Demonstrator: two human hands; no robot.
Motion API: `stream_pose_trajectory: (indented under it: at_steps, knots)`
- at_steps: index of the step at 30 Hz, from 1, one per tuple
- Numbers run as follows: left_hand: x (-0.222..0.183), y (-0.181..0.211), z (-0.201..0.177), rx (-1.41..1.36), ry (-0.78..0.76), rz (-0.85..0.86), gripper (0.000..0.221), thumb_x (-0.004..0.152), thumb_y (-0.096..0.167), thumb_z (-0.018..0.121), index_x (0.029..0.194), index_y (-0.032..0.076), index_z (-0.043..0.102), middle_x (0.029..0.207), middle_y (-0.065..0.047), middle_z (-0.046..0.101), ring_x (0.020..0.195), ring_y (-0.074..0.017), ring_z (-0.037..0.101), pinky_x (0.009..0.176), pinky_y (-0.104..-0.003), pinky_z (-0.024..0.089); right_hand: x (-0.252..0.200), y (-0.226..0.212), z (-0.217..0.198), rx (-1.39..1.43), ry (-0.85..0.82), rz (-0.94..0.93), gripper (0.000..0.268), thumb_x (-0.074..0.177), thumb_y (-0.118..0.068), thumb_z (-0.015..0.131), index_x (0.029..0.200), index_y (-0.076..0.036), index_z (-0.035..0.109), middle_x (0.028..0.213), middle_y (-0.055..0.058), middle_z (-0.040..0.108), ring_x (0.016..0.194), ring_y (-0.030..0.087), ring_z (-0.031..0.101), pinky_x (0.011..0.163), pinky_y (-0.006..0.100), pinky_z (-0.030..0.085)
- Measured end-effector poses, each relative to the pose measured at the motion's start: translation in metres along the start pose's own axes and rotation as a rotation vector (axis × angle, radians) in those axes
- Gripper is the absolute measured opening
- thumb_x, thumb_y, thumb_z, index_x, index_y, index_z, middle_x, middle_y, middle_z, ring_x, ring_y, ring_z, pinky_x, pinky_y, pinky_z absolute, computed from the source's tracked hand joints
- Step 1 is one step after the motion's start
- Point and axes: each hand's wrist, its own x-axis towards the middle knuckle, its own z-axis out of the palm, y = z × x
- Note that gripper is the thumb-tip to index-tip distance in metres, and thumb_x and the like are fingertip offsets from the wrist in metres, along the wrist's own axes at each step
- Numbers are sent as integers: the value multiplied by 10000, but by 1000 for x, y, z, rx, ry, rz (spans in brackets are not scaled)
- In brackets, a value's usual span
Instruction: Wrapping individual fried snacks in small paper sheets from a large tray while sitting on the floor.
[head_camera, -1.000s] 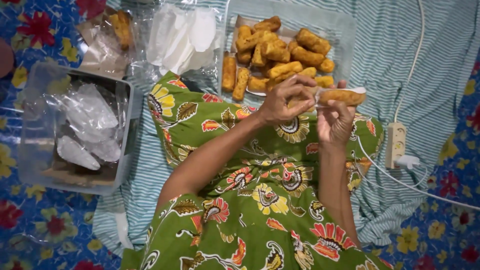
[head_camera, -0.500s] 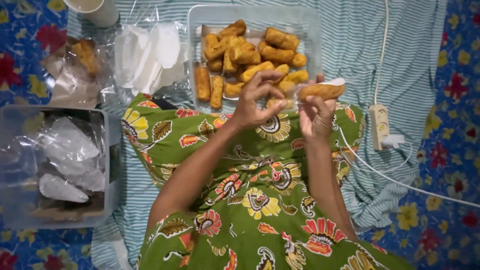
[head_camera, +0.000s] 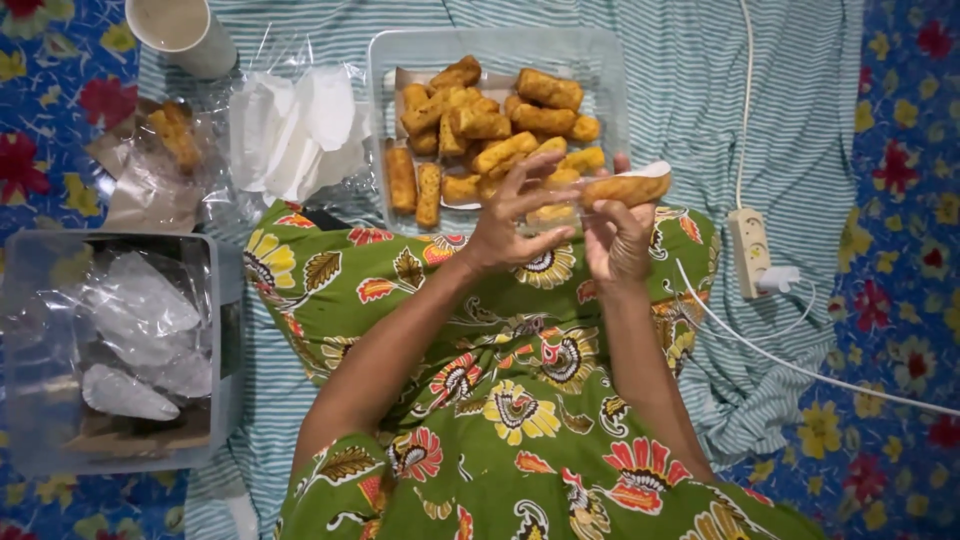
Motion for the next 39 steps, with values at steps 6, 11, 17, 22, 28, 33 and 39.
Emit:
stream_pose_trajectory:
  at_steps: [6, 11, 17, 22, 28, 33, 39]
  knots:
    - [0, 1, -2, -51, -14, -23, 365, 838, 171, 887, 1188, 193, 789, 1507, -144, 490, 1334, -335, 562, 1117, -424, 475, 2, 8, -11, 17, 3, -64, 781, 729, 281, 577, 1394, -103, 439, 1364, 174, 535, 1108, 265, 629, 904, 576, 633]
    - [-4, -8, 2, -77, 2, -25, 313, 853, 171, 872, 1158, 189, 800, 1494, -147, 503, 1334, -327, 560, 1126, -435, 463, -3, 11, -1, 45, -29, -67, 808, 748, 257, 587, 1435, -119, 388, 1403, 171, 528, 1140, 238, 633, 999, 470, 601]
    - [-2, -12, 1, -99, 31, -35, 298, 841, 140, 882, 1126, 181, 808, 1485, -156, 510, 1349, -336, 549, 1145, -443, 446, 0, 17, -7, 74, -8, -41, 897, 751, 246, 591, 1509, -140, 303, 1439, 174, 517, 1171, 248, 630, 1058, 446, 570]
    - [-4, -12, 4, -158, 26, -75, 258, 829, 71, 879, 1066, 152, 818, 1527, -162, 471, 1412, -343, 488, 1189, -460, 397, -1, 15, 0, 91, -18, -50, 875, 744, 251, 590, 1486, -142, 344, 1448, 187, 505, 1190, 260, 629, 1002, 405, 587]
    - [-1, -7, 2, -156, 23, -115, 214, 813, 27, 860, 997, 121, 805, 1516, -191, 469, 1414, -389, 475, 1200, -495, 387, 1, 19, -2, 59, -14, -65, 809, 749, 238, 593, 1429, -157, 399, 1401, 155, 551, 1154, 232, 643, 1036, 428, 575]
    - [-1, -12, 4, -66, -6, -69, 244, 840, 88, 863, 1063, 167, 801, 1544, -147, 458, 1411, -348, 489, 1171, -437, 426, 7, 27, -18, 93, -35, -56, 815, 759, 241, 568, 1450, -156, 397, 1446, 185, 519, 1183, 260, 634, 1054, 446, 564]
    - [2, -5, 2, -83, 8, -68, 189, 831, 111, 872, 1006, 140, 806, 1520, -173, 480, 1382, -372, 520, 1156, -458, 440, 7, 28, -15, 47, -33, -63, 807, 755, 231, 592, 1432, -165, 402, 1436, 155, 524, 1176, 233, 622, 1072, 440, 553]
